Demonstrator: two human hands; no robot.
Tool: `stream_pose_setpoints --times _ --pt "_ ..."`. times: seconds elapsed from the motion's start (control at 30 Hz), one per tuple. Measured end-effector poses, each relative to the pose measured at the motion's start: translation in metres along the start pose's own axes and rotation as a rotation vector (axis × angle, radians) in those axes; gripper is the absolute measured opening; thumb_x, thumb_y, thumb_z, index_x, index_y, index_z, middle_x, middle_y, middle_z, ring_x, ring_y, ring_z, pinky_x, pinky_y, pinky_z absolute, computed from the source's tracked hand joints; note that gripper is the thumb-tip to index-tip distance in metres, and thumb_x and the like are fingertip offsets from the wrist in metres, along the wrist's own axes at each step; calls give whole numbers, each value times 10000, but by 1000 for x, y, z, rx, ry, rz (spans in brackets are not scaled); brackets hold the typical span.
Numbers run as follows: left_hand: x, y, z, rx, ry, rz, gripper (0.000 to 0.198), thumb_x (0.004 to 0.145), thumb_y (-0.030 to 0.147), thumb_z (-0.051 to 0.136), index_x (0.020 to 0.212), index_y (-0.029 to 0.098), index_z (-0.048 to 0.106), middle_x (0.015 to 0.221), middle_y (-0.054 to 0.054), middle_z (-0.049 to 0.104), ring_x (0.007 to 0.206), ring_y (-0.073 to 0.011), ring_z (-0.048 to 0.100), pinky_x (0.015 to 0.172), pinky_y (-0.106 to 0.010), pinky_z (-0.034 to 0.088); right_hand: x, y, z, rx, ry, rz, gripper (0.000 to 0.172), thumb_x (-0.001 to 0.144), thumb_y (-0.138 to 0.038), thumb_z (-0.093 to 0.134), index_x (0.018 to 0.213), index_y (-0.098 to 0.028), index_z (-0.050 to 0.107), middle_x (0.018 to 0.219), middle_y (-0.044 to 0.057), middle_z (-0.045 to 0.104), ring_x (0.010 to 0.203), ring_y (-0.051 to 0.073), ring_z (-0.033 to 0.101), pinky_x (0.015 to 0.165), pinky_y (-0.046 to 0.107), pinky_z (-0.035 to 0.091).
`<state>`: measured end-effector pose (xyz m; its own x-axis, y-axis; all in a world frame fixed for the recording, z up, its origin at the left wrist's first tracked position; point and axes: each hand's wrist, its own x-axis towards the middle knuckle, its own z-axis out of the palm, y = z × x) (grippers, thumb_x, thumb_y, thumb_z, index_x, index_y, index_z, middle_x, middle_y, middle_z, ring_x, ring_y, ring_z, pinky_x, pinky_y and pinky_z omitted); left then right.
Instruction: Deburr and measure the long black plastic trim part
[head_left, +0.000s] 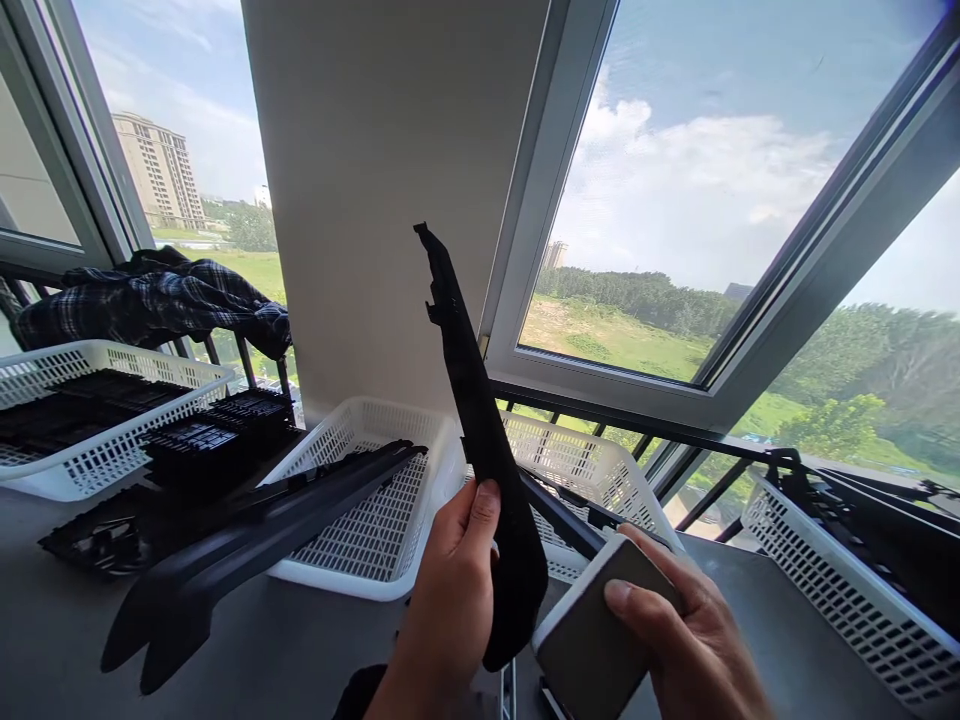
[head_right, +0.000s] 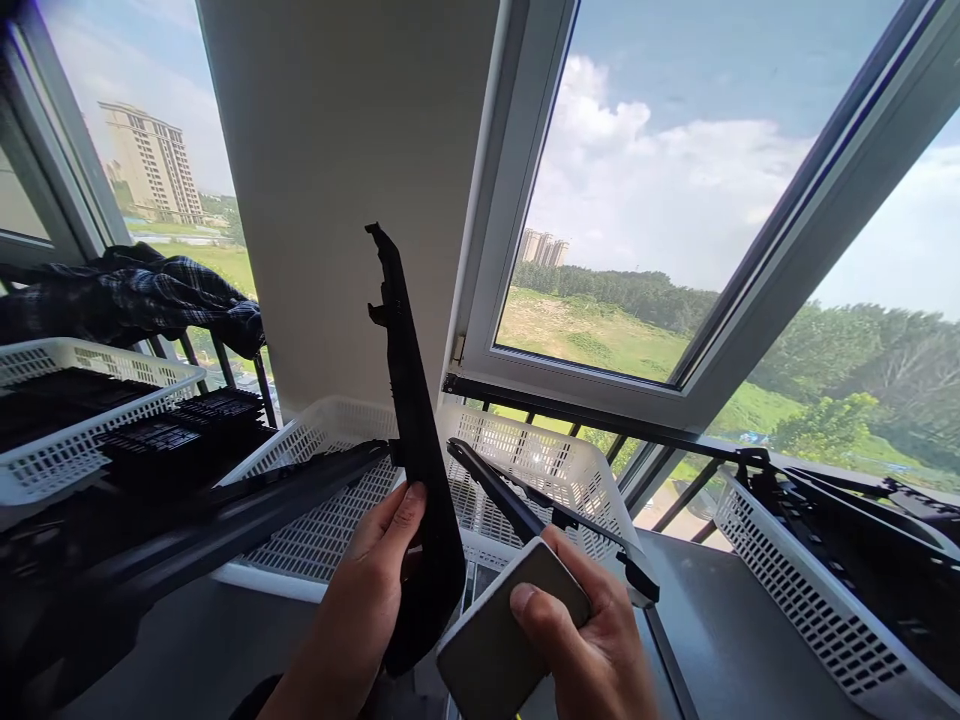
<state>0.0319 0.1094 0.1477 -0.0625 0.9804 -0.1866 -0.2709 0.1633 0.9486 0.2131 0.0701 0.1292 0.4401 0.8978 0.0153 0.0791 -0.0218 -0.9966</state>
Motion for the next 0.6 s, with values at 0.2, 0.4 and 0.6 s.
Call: stream_pose_setpoints --times 0.2,0.4,0.6 --pt "-1 3 0 51 -3 180 426 964 612 563 923 223 732 760 -5 601 724 -199 546 724 -289 474 -10 -7 10 56 -13 -11 528 729 -526 798 1149 -209 831 948 98 819 895 353 768 696 385 609" --pt "1 1 -1 141 -63 273 475 973 617 552 698 229 557 633 32 463 599 -157 420 559 -255 372 -11 -13 18 13 -19 -38 527 699 -545 853 1094 -197 839 900 82 814 848 312 746 644 321 591" --pt "5 2 -1 153 -148 276 501 981 651 517 734 219 564 656 32 467 611 -150 429 550 -250 363 -4 -12 12 0 -100 -98 467 753 -602 809 958 -182 831 805 68 792 725 255 707 617 290 564"
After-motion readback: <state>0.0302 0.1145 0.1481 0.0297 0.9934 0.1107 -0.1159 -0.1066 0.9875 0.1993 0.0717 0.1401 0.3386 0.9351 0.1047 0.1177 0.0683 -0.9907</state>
